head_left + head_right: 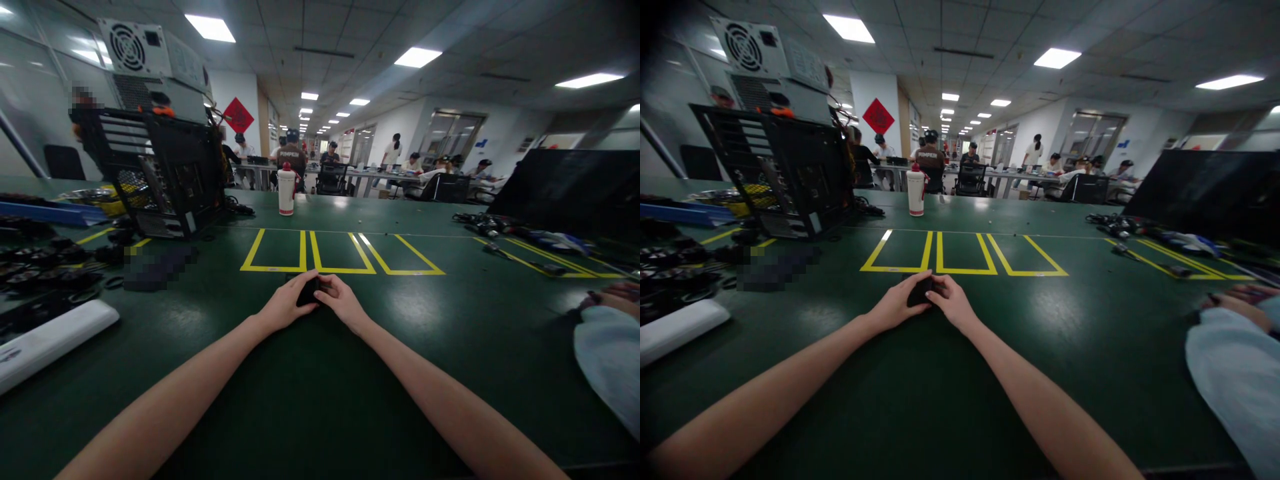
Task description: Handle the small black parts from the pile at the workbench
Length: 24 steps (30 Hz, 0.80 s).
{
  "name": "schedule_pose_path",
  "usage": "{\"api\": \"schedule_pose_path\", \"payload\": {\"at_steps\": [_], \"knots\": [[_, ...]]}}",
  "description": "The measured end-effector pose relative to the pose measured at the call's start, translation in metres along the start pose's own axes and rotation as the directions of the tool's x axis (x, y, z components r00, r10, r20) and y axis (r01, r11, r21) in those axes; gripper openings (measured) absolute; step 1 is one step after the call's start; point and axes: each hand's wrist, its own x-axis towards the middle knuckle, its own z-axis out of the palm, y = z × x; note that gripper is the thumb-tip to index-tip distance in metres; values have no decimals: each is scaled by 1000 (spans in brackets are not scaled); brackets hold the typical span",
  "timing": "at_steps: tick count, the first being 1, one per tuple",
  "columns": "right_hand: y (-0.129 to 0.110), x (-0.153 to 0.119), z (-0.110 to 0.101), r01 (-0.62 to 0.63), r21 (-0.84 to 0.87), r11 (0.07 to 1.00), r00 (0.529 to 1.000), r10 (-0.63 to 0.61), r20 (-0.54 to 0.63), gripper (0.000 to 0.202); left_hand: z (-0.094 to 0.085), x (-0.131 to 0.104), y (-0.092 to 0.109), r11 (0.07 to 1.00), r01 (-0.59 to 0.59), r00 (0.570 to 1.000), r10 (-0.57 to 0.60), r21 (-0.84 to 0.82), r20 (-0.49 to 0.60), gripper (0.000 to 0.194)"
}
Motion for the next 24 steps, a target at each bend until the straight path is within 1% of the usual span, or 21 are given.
{"api": "schedule_pose_path", "payload": {"at_steps": [2,7,9,12,14,18,24], "knots": [[0,0,0,4,22,1000,1000,-4,-1,32,-1,0,1,1000,-12,1000,12,15,-16,66],[-2,-1,1,-13,28,1000,1000,12,11,32,-3,-2,1,997,63,996,-60,50,-58,68],[-1,0,1,-6,26,1000,1000,5,12,31,-2,-2,0,998,48,995,-44,42,-90,71],[0,0,0,10,44,999,1000,-10,0,30,-2,-2,0,997,-14,991,23,72,-130,69],[0,0,0,11,57,998,1000,-11,6,30,-2,-1,0,994,-39,991,51,99,-122,68],[-4,-3,0,-12,62,998,1000,10,30,30,-3,-2,0,990,-41,997,50,134,-60,69],[-5,-3,1,15,81,997,999,-18,38,29,-1,-2,-2,987,11,996,4,157,-94,67]]}}
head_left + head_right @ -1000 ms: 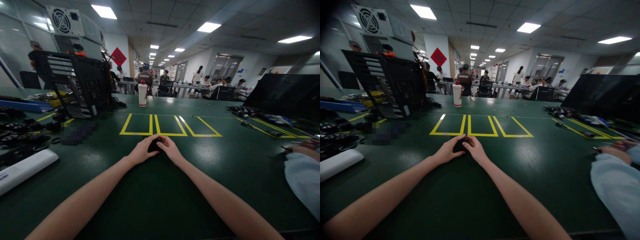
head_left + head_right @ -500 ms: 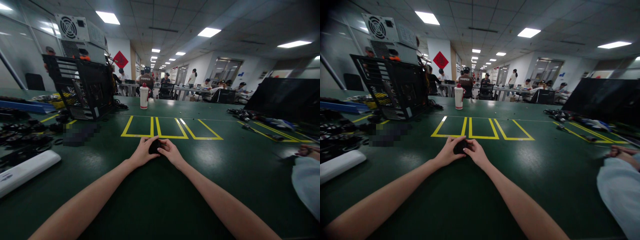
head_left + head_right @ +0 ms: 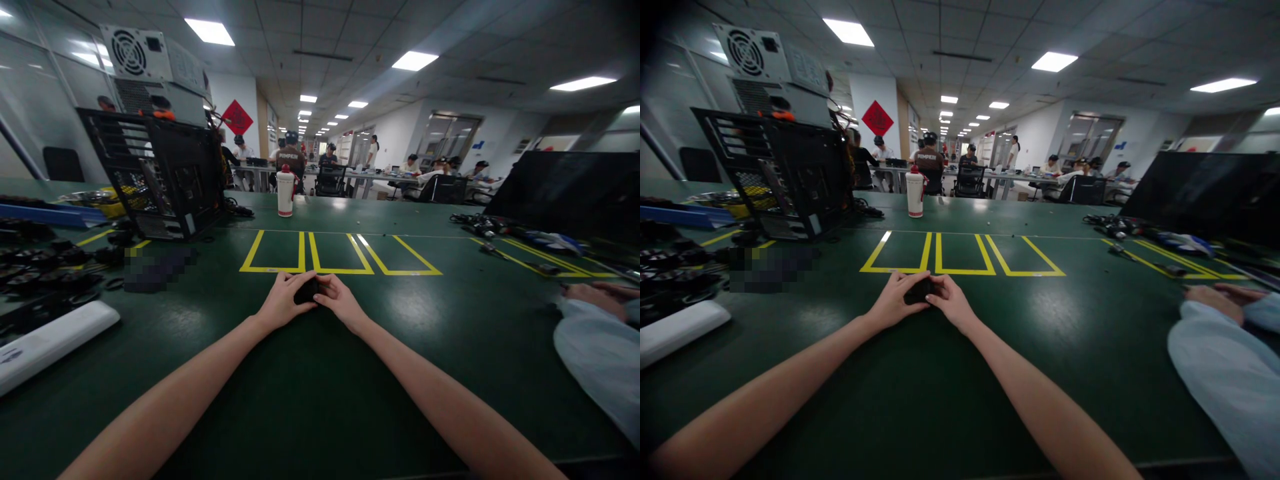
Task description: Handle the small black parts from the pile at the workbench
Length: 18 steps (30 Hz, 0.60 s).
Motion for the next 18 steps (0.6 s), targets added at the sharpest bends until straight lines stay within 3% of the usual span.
{"api": "schedule_pose_path", "payload": {"at_steps": [8,12,18], "knots": [[6,5,0,6,-47,999,994,-11,-111,28,2,-1,2,997,-37,999,37,67,6,73],[6,5,-1,-51,-48,998,995,46,-89,33,3,1,0,992,-52,999,52,112,6,75],[2,1,2,-10,46,999,1000,11,-19,31,3,2,-3,991,-53,999,54,122,-8,68]]}}
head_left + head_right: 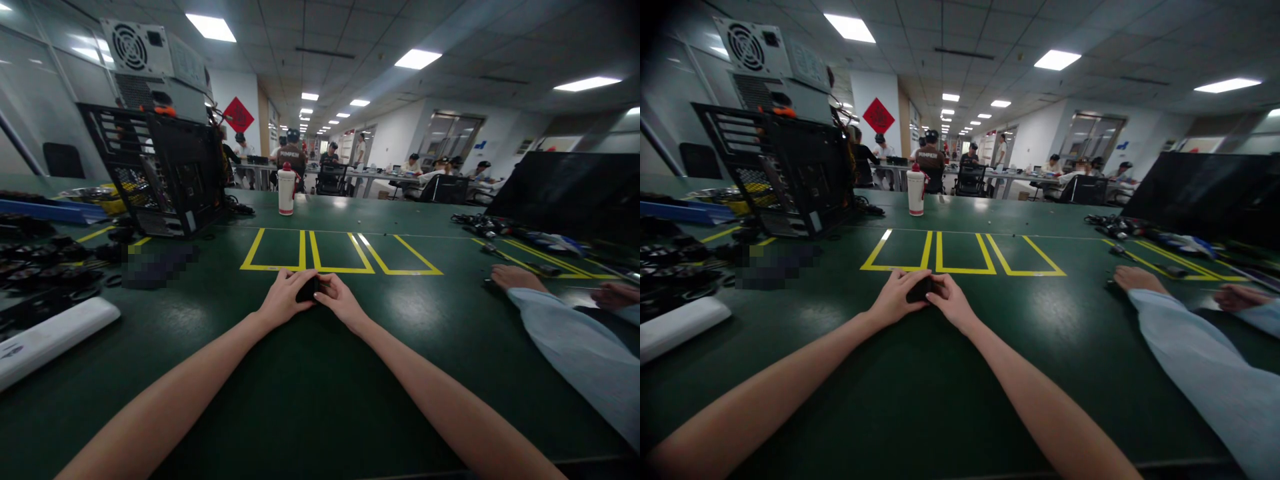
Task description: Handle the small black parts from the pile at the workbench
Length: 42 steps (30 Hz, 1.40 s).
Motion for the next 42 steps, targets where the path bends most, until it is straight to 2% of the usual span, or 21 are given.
{"api": "schedule_pose_path", "payload": {"at_steps": [4,7,11,15,22,26,30,37,42], "knots": [[0,2,0,7,-78,997,997,-13,-78,25,0,0,0,1000,4,1000,-4,-1,0,66],[2,4,-1,-15,-124,992,994,2,-109,28,-1,0,1,1000,6,1000,-6,-4,-5,66],[1,3,-3,-68,-141,988,995,57,-80,34,-1,0,1,1000,7,1000,-7,8,-9,68],[1,0,-1,-14,-57,998,1000,13,-13,32,-1,1,2,1000,-7,1000,7,16,-13,68],[6,6,1,14,-96,995,993,-25,-113,25,0,1,3,1000,-14,999,15,28,-30,68],[3,5,-1,-31,-124,992,996,20,-82,33,-1,1,4,999,-15,999,16,28,-28,67],[-1,1,1,-13,-79,997,1000,11,-25,33,-2,0,5,1000,0,1000,0,29,-24,67],[0,1,5,6,-82,997,994,-15,-104,25,-3,1,5,1000,12,1000,-12,22,-14,66],[1,3,3,-51,-102,993,994,41,-101,34,-4,1,6,1000,6,1000,-6,14,-16,65]]}}
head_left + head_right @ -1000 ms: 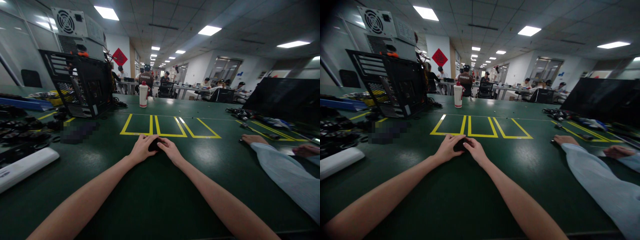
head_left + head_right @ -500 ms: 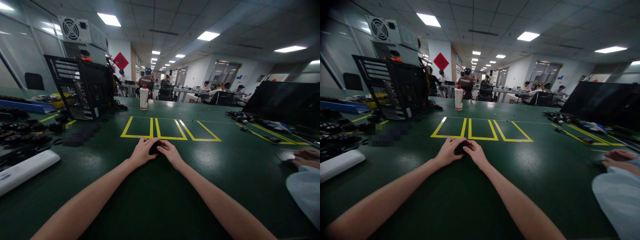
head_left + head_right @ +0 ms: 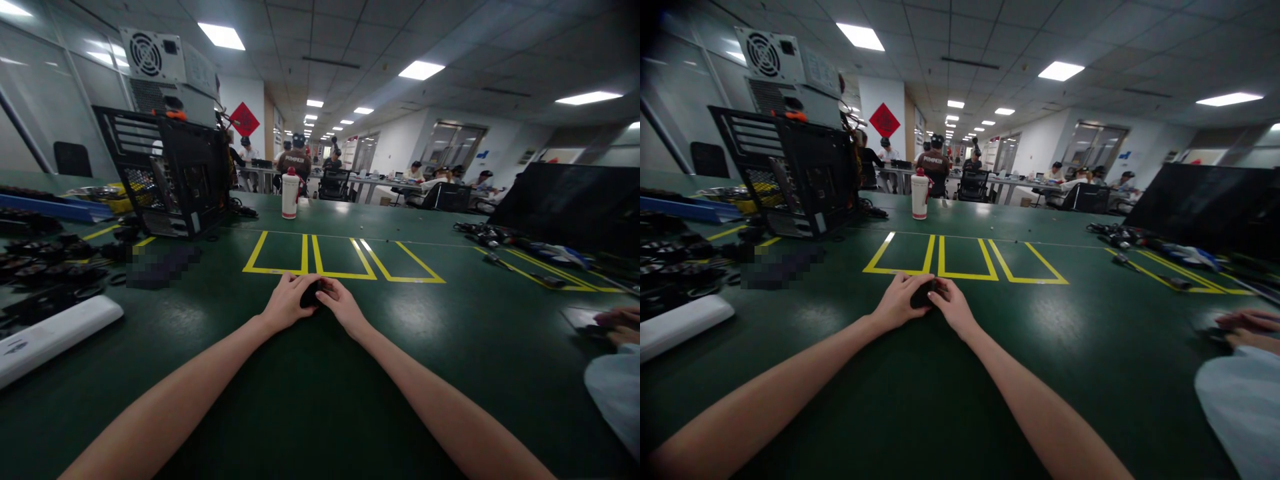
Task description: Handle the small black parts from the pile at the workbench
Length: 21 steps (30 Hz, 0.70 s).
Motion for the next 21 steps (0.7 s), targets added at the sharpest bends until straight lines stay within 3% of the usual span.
{"api": "schedule_pose_path", "payload": {"at_steps": [11,21], "knots": [[2,1,-3,19,64,998,998,-23,59,33,4,5,-4,991,-18,999,24,-134,42,71],[1,-1,-2,30,63,998,997,-35,66,28,10,7,-5,987,-50,991,67,-155,112,59]]}}
